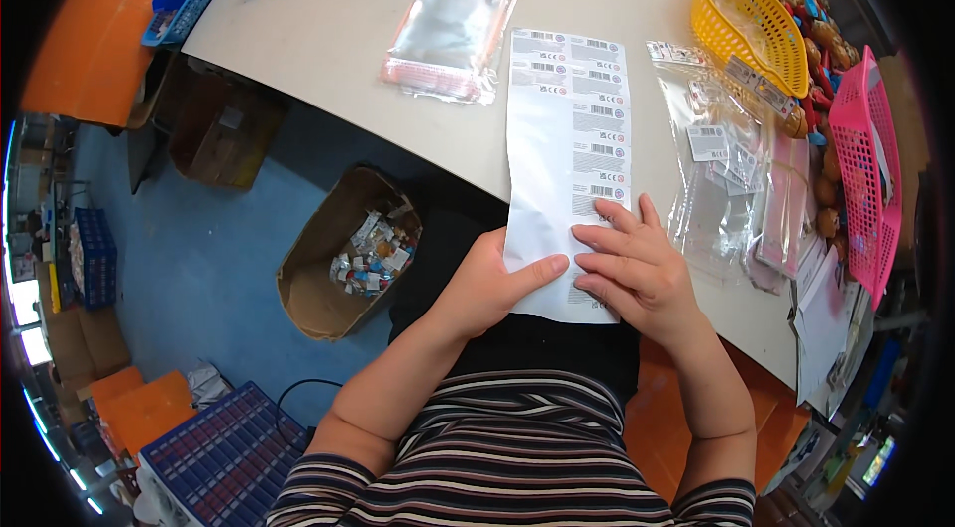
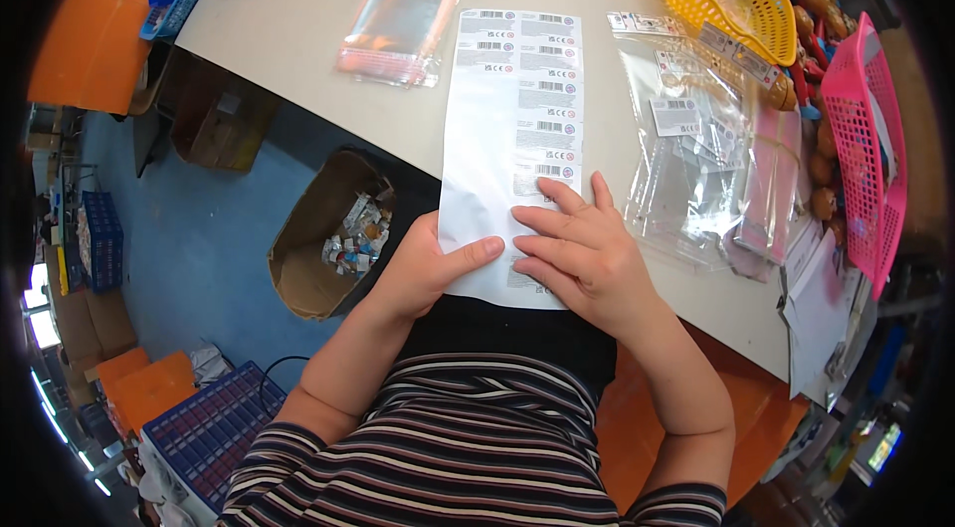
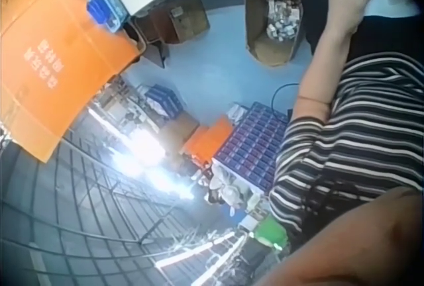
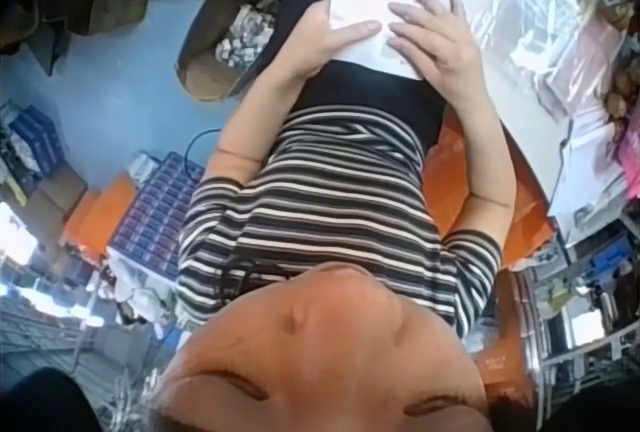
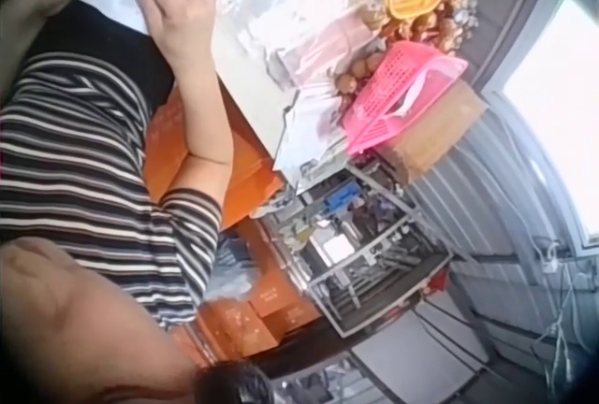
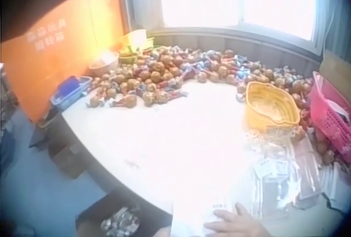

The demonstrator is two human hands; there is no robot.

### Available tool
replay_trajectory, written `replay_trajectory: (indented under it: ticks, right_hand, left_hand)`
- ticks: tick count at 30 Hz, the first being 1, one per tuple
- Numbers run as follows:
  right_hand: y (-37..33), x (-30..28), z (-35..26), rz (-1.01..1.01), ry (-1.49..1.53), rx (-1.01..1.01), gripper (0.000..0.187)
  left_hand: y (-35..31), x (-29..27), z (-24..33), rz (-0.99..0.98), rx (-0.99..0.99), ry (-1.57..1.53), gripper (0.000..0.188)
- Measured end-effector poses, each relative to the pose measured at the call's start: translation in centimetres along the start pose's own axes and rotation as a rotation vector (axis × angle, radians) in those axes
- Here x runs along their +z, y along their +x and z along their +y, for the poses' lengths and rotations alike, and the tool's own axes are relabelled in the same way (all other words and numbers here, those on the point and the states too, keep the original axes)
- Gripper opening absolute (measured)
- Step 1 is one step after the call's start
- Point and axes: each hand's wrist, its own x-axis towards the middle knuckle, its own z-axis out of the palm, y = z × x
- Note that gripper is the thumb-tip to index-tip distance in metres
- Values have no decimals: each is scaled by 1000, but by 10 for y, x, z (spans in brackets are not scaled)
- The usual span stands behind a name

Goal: Applying adhesive product labels onto small clear plastic bags at a factory workstation.

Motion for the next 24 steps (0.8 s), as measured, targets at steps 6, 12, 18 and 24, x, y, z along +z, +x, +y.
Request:
replay_trajectory:
  ticks: [6,12,18,24]
  right_hand:
    - [0,1,-5,61,56,42,18]
    - [0,2,-6,81,63,37,16]
    - [0,2,-5,91,44,-46,18]
    - [-8,-13,-14,84,141,-146,17]
  left_hand:
    - [0,0,6,-60,82,114,41]
    - [4,-3,5,-92,110,144,37]
    - [8,1,5,27,41,55,36]
    - [6,-5,6,33,31,33,37]
